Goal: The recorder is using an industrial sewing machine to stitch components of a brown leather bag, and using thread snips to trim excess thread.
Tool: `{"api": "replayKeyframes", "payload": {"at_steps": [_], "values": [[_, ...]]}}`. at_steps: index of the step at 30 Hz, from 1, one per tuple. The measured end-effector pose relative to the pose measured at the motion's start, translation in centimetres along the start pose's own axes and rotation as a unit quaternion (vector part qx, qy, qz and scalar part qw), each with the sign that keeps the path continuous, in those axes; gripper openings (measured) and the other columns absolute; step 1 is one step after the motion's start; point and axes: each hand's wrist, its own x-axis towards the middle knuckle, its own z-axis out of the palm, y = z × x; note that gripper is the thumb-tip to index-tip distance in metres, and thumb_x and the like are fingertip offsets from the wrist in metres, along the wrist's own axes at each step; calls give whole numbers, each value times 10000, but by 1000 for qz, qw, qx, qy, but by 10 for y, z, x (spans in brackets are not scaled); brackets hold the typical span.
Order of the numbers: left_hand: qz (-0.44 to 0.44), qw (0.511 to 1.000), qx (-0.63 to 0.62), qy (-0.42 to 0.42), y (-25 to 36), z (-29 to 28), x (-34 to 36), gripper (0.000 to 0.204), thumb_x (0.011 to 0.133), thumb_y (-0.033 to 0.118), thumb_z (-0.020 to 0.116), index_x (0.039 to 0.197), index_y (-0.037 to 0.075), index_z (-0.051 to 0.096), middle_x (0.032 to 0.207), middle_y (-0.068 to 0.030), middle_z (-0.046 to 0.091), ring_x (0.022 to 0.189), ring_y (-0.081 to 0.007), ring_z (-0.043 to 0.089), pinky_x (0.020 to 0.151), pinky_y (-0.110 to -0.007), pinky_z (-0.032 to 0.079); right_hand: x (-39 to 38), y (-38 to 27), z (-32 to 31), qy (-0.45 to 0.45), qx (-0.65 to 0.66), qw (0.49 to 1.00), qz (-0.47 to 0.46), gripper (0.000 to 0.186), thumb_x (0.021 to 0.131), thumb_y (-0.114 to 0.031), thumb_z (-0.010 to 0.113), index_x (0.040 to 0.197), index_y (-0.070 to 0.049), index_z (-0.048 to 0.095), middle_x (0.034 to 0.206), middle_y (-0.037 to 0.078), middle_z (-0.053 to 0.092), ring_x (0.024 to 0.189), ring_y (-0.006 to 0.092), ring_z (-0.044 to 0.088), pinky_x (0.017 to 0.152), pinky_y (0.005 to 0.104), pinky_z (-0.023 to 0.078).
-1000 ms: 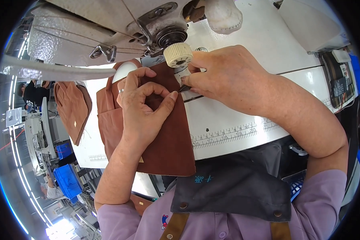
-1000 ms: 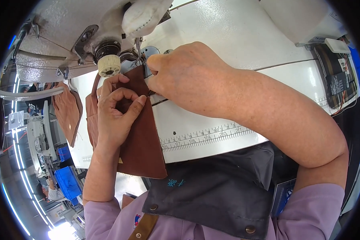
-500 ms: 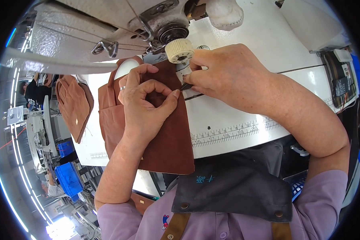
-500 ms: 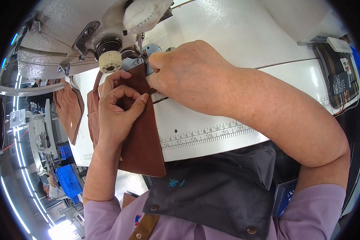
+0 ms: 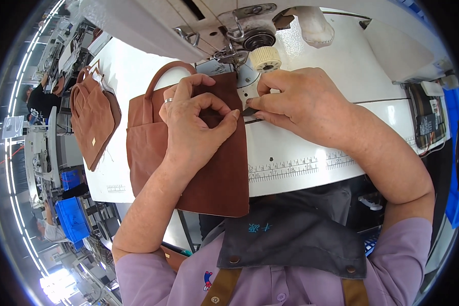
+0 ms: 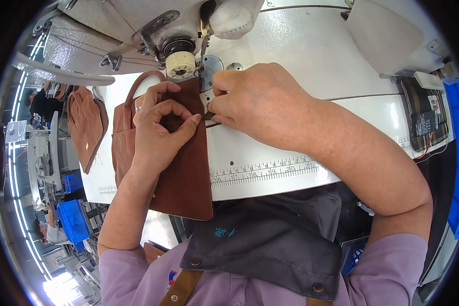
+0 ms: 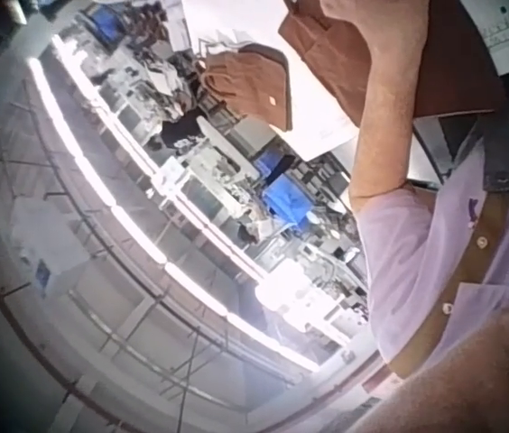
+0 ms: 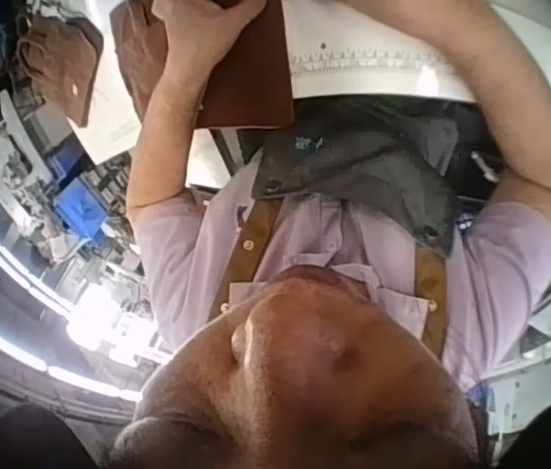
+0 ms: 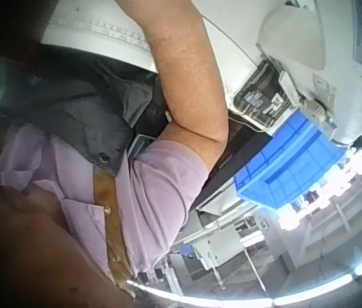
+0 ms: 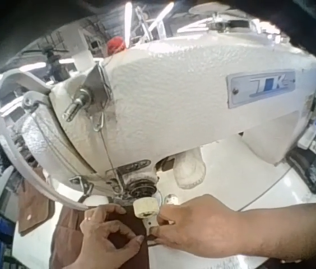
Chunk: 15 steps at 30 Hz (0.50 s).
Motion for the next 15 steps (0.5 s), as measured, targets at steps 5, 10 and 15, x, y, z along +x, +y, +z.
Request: {"api": "replayKeyframes", "payload": {"at_steps": [5,10,15], "values": [[17,1000,-18,3,-3,-2,-2,112,747,188,832,808,130,758,1267,-15,573,1227,-260,455,1058,-456,261,-1,-4,-4,-33,-7,999,14,213,825,-159,789,1025,-109,737,940,29,622,747,240,673,624,390,539],[241,958,153,-1,3,-20,-16,238,777,236,828,998,156,787,1342,-57,606,1300,-297,478,1110,-472,248,-1,-8,-2,-8,-7,1000,27,132,830,-195,760,836,-70,721,936,60,634,721,270,681,637,414,560],[255,958,122,-39,-5,-19,-27,413,805,246,805,1190,124,721,1349,-95,605,1282,-312,550,1160,-544,335,0,-10,-2,-6,-9,1000,28,134,835,-192,767,873,-68,734,942,62,639,739,269,693,644,408,565]]}}
